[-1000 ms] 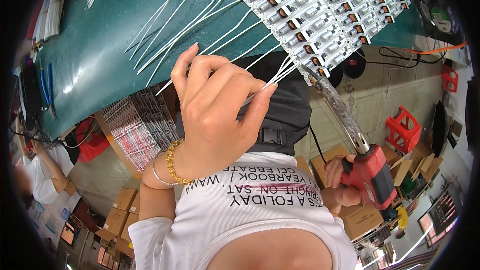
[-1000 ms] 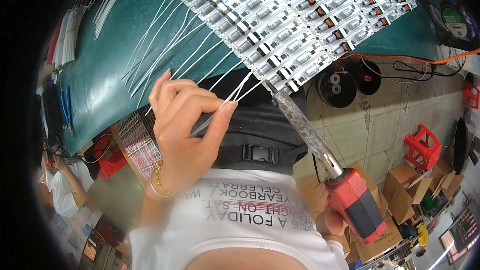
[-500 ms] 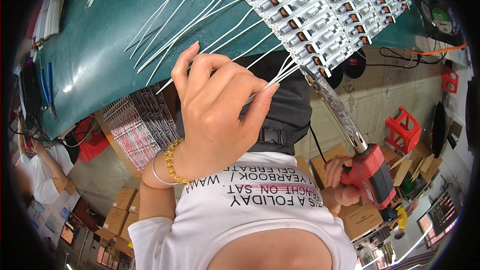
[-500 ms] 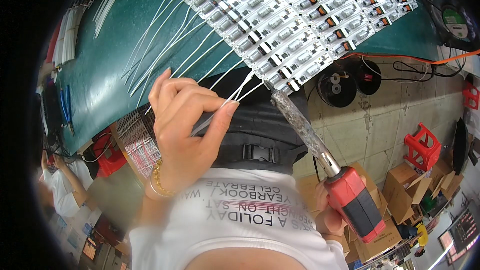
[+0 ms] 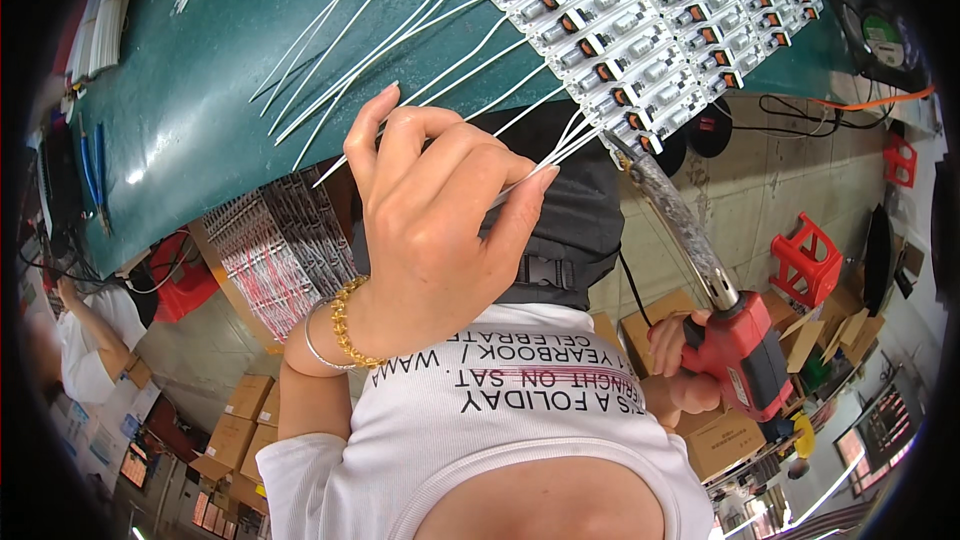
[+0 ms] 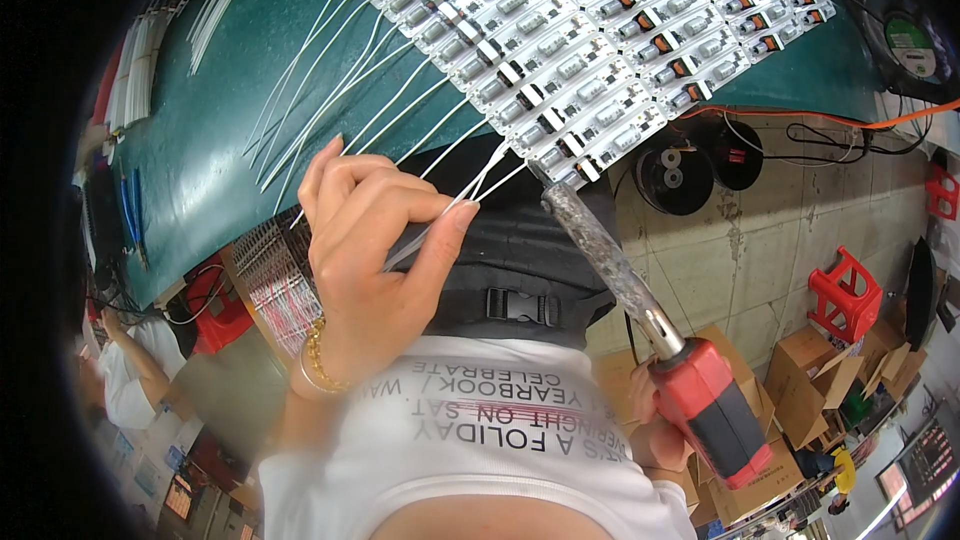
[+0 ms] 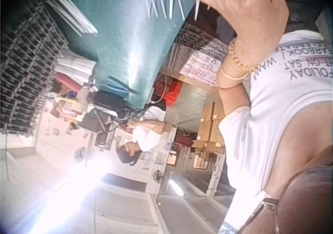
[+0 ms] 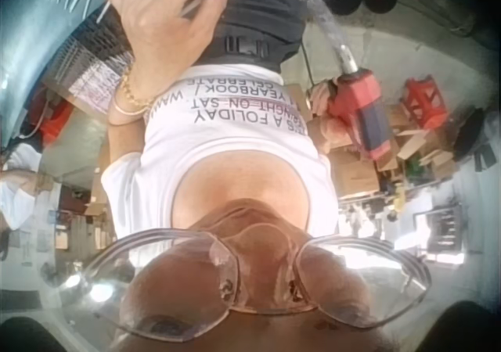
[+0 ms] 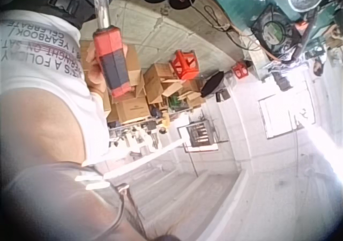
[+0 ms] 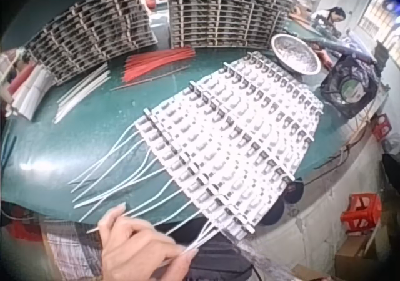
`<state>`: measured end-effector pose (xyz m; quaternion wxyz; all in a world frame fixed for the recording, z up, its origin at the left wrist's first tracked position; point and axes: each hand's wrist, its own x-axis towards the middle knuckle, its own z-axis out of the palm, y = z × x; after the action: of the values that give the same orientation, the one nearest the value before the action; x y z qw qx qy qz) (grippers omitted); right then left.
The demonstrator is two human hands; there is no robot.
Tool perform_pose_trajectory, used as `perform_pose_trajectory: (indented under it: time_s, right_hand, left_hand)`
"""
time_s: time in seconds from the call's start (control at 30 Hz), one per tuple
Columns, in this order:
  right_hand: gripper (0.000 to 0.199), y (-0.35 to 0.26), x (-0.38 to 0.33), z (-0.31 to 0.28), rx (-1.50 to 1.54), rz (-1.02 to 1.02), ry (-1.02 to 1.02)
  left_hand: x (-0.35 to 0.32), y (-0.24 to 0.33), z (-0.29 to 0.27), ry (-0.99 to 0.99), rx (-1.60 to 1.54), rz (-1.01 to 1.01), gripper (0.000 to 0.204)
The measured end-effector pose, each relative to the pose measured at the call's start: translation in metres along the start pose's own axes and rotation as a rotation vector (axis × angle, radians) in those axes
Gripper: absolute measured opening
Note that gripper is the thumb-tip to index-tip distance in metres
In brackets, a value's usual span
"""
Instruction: The person uses a soldering iron to attach red and white wires to a grid of electronic components on a circuit board. They repeatedly pick up wires, position them on the board, and apply the soldering iron to secure the connections.
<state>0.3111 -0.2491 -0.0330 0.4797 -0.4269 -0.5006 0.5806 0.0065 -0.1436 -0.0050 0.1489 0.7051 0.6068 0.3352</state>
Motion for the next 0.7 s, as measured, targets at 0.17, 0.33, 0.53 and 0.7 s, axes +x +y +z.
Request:
perform_pose_trajectory:
  time_s: [0.17,0.33,0.53,0.7]
  right_hand:
    - [0.092,-0.0009,-0.0004,0.0008,0.010,0.000,-0.002]
    - [0.093,-0.0019,0.0002,0.0012,0.022,0.002,-0.003]
    - [0.093,-0.0013,0.0022,0.0030,0.044,0.000,0.000]
    - [0.094,-0.0010,0.0037,0.0046,0.054,-0.001,0.001]
  left_hand:
    - [-0.0001,-0.0003,0.0000,0.005,0.000,0.003,0.012]
    - [-0.0006,-0.0003,0.0006,0.003,0.003,-0.002,0.012]
    - [-0.0003,-0.0003,0.0006,0.008,-0.002,0.003,0.012]
    - [-0.0003,-0.0003,0.0006,0.007,-0.001,0.003,0.012]
